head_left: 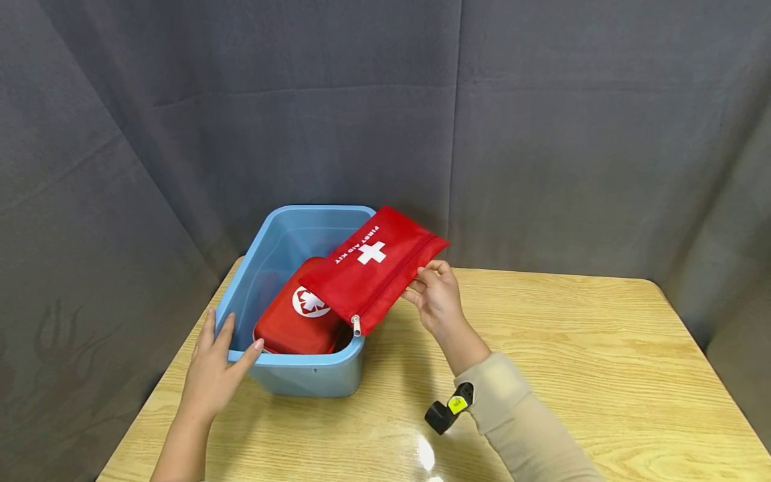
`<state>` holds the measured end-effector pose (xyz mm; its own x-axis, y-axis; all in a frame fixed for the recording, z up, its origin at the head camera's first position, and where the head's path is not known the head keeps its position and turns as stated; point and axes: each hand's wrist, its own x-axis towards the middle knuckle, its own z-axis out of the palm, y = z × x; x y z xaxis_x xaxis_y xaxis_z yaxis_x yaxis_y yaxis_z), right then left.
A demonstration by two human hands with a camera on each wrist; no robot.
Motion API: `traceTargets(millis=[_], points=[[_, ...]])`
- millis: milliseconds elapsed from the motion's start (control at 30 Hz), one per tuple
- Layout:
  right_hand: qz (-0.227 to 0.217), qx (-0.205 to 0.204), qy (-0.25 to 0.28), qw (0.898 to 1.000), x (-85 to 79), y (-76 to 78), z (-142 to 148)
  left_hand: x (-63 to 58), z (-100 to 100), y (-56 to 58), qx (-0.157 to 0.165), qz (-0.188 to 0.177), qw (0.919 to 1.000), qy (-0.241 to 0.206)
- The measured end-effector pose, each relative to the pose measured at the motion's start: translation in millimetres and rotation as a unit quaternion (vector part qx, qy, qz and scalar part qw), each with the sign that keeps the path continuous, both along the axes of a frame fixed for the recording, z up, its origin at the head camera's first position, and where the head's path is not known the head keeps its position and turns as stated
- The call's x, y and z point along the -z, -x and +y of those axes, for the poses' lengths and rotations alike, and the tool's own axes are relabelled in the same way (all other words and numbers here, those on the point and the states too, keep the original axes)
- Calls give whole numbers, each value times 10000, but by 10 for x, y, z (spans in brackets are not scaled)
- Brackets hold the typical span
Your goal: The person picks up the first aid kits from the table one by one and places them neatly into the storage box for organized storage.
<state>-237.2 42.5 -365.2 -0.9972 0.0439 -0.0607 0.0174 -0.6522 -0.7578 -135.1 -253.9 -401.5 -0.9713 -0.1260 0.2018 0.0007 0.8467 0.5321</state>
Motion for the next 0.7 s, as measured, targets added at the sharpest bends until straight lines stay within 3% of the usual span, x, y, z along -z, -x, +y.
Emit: traceTargets(millis=[700], points=[[-140, -293, -772, 9965, -8, 82, -308, -27, 14, 5, 75, 60, 9999, -50]])
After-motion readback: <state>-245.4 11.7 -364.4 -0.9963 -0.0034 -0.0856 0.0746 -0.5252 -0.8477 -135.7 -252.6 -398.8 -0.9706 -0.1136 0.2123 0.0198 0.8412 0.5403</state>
